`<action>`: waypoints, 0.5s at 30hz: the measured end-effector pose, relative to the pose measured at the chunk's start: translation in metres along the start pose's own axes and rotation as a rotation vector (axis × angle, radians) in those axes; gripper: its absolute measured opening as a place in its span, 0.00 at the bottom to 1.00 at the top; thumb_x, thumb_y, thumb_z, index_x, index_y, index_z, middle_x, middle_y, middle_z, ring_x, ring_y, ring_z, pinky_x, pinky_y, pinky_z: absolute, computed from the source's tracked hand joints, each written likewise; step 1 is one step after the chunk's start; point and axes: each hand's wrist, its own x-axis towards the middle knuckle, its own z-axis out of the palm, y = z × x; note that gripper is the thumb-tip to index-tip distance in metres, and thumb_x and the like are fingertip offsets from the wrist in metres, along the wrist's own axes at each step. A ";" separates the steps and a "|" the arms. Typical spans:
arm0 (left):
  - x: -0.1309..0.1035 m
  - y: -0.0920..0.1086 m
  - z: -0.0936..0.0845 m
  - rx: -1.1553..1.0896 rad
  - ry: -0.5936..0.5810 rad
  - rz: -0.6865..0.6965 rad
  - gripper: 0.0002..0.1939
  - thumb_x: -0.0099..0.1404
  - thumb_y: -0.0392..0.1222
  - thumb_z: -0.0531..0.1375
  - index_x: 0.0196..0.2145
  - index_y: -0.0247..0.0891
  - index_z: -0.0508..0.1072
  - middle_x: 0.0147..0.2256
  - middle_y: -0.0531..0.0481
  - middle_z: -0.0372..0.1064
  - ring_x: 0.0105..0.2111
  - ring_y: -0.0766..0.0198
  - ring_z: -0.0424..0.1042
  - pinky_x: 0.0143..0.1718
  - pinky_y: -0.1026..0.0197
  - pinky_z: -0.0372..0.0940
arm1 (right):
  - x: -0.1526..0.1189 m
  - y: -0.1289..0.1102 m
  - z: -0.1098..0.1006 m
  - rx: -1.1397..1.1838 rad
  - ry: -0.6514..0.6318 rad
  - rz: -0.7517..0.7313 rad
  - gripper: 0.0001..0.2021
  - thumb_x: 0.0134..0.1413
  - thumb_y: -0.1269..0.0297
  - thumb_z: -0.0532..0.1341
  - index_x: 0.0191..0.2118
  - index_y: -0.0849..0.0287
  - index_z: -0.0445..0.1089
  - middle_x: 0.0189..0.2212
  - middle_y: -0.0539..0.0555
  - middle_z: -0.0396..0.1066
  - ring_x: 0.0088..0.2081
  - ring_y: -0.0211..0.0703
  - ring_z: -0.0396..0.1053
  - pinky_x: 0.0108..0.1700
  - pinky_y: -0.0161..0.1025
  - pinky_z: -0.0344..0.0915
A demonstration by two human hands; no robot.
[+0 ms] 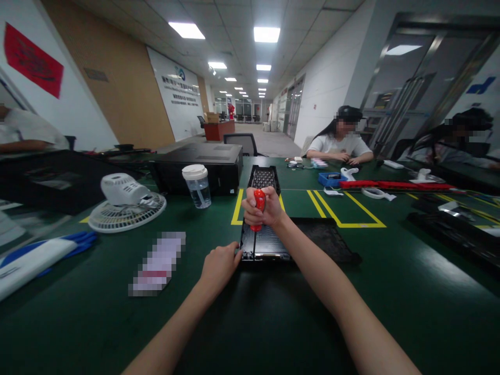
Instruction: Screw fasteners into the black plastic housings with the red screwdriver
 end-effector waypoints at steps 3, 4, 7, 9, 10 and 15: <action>0.000 0.001 -0.001 0.001 -0.013 -0.005 0.16 0.65 0.50 0.48 0.43 0.43 0.70 0.33 0.45 0.73 0.34 0.58 0.73 0.33 0.61 0.63 | -0.001 0.001 0.002 -0.023 0.028 0.000 0.13 0.50 0.54 0.47 0.26 0.59 0.57 0.15 0.45 0.57 0.11 0.30 0.51 0.14 0.29 0.51; 0.000 0.001 -0.001 0.002 -0.016 -0.008 0.16 0.65 0.49 0.48 0.43 0.43 0.70 0.33 0.44 0.73 0.34 0.58 0.73 0.33 0.61 0.63 | -0.001 0.001 0.003 -0.032 0.039 0.000 0.13 0.50 0.54 0.47 0.26 0.59 0.58 0.16 0.45 0.57 0.11 0.30 0.51 0.14 0.29 0.51; -0.001 0.002 -0.002 -0.001 -0.023 -0.015 0.16 0.65 0.49 0.48 0.43 0.42 0.70 0.33 0.44 0.73 0.34 0.59 0.73 0.33 0.62 0.63 | -0.002 0.002 0.005 -0.061 0.082 -0.004 0.14 0.52 0.54 0.46 0.27 0.59 0.57 0.15 0.45 0.57 0.11 0.31 0.51 0.14 0.30 0.52; -0.001 0.001 -0.002 -0.005 -0.015 -0.010 0.16 0.65 0.49 0.48 0.43 0.42 0.69 0.33 0.44 0.73 0.34 0.59 0.73 0.33 0.62 0.63 | -0.001 0.002 0.006 -0.081 0.114 0.001 0.14 0.53 0.53 0.45 0.27 0.59 0.57 0.15 0.45 0.57 0.12 0.31 0.51 0.14 0.30 0.52; -0.001 0.001 -0.002 -0.005 -0.009 -0.005 0.16 0.65 0.49 0.48 0.43 0.42 0.69 0.33 0.44 0.73 0.34 0.59 0.73 0.33 0.62 0.62 | -0.001 0.002 0.007 -0.090 0.126 0.008 0.15 0.53 0.53 0.44 0.27 0.59 0.57 0.15 0.45 0.57 0.12 0.31 0.51 0.14 0.30 0.52; -0.002 0.001 -0.001 0.011 -0.002 0.004 0.15 0.65 0.49 0.48 0.42 0.42 0.69 0.33 0.45 0.73 0.34 0.58 0.73 0.32 0.62 0.62 | 0.001 0.002 0.012 -0.095 0.157 0.009 0.16 0.55 0.54 0.43 0.28 0.59 0.58 0.16 0.45 0.58 0.12 0.31 0.52 0.14 0.29 0.52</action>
